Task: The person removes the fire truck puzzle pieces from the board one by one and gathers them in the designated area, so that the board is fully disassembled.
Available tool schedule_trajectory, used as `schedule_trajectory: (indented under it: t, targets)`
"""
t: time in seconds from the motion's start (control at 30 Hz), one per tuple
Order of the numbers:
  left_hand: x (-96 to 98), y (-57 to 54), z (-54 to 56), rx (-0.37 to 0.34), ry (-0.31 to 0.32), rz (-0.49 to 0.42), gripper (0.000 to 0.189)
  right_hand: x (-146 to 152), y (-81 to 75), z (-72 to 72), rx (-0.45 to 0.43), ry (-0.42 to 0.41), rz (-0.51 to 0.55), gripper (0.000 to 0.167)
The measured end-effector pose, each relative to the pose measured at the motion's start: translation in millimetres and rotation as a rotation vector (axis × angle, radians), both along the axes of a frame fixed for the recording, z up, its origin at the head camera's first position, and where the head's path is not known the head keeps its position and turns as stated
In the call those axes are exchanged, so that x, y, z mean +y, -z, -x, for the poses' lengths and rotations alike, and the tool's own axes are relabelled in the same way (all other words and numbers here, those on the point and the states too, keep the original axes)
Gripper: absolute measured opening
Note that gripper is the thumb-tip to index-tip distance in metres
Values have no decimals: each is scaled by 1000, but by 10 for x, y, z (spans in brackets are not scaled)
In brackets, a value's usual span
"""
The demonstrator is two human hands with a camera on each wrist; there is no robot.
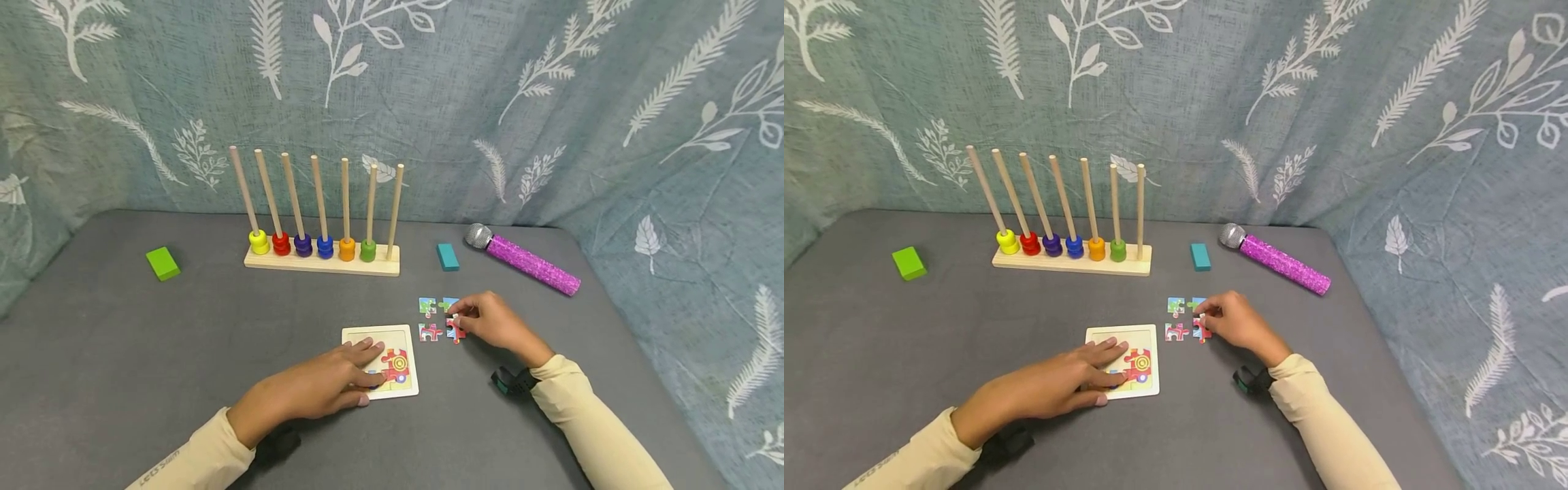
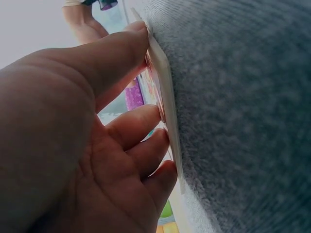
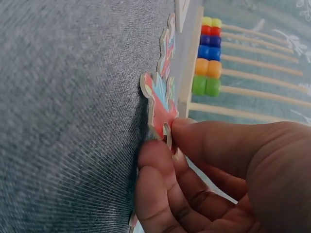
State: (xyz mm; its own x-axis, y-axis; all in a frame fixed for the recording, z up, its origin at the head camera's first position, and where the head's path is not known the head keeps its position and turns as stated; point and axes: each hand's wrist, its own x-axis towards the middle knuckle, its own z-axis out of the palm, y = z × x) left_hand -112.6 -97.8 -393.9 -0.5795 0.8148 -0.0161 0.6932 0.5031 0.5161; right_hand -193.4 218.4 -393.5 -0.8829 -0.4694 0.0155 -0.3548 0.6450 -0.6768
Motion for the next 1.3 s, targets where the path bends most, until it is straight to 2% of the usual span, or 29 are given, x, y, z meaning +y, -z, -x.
schedule_trajectory:
  t: [0.23,0.47,0.63,0.77,1.03,1.17,1.3]
  targets:
    - [-2,-5,13,-11,-3,-3,36,-14,-14,3,10,9,-7,12]
    - [-2,0,12,-6,0,-4,36,-13,-28,17,79,38,3,8]
    - [-5,-5,10,-9,-2,0,36,-71,-68,-14,68,20,7,9]
    - [-7,-5,8,-15,-4,6,37,-160,-93,-57,42,-18,20,11]
    - [10,-8,9,-48,-16,38,38,-371,-98,-136,-42,-161,91,12]
    - [21,-9,10,-47,-13,42,39,-438,-107,-164,-33,-218,105,13]
    - [22,-4,7,-40,-13,39,39,-470,-108,-172,-17,-235,92,14]
